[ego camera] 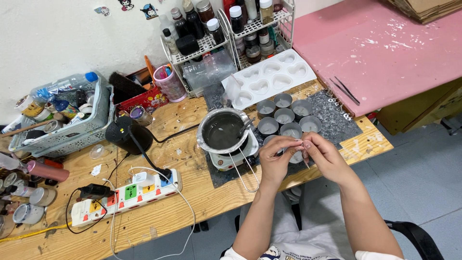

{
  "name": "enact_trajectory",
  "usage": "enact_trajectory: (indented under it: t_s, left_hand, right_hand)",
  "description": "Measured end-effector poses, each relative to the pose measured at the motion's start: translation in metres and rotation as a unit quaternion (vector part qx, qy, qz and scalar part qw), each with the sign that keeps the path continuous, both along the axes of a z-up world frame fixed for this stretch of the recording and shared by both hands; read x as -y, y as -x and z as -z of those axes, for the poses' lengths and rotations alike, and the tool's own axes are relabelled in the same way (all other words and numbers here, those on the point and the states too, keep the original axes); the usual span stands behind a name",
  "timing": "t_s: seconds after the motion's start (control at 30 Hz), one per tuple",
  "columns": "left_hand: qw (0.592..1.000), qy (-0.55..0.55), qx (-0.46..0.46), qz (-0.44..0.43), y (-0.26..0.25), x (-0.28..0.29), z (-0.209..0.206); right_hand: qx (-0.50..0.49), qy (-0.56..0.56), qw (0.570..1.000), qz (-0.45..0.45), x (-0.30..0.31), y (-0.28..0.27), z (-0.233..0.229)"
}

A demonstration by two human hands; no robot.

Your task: Preparing wicks and melting wax for candle making.

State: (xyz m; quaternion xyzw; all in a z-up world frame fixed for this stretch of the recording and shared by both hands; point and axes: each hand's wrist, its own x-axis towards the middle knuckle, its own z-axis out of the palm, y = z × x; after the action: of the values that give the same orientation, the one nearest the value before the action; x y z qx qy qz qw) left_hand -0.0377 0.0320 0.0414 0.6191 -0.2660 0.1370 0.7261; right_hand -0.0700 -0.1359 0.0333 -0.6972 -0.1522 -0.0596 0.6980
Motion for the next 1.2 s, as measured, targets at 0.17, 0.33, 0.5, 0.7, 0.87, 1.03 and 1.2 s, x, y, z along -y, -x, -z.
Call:
enact_trajectory:
  t_s: [0.17,0.33,0.5,0.7,0.87,1.03,1.2]
  left_hand:
    - [1.000,0.006,0.001,0.002,0.000,-0.001,0.003]
    - [1.000,0.008,0.012,0.006,-0.001,-0.003,0.001]
    - [0.996,-0.074,-0.007,0.055,0.001,-0.011,-0.010]
    - [0.982,-0.165,0.075,0.050,0.003,-0.015,-0.021]
    - [0.981,-0.159,0.109,0.014,0.010,-0.010,-0.019]
    - [0.991,-0.089,0.097,-0.014,0.022,0.002,-0.021]
    - [0.993,-0.093,0.054,-0.045,0.049,0.006,-0.055]
  right_hand:
    - [0.002,-0.018,1.000,-0.010,0.000,-0.001,0.006]
    - [0.011,-0.032,0.999,-0.022,0.001,-0.001,0.004]
    - [-0.011,-0.019,0.999,-0.030,0.003,0.001,0.001]
    - [-0.006,-0.024,0.999,-0.028,0.002,0.001,0.002]
    - [-0.015,-0.057,0.998,-0.005,0.000,0.000,0.008]
    - [0.003,-0.086,0.996,0.029,0.005,0.001,0.006]
    - [0.012,-0.164,0.983,0.077,0.022,0.007,0.001]
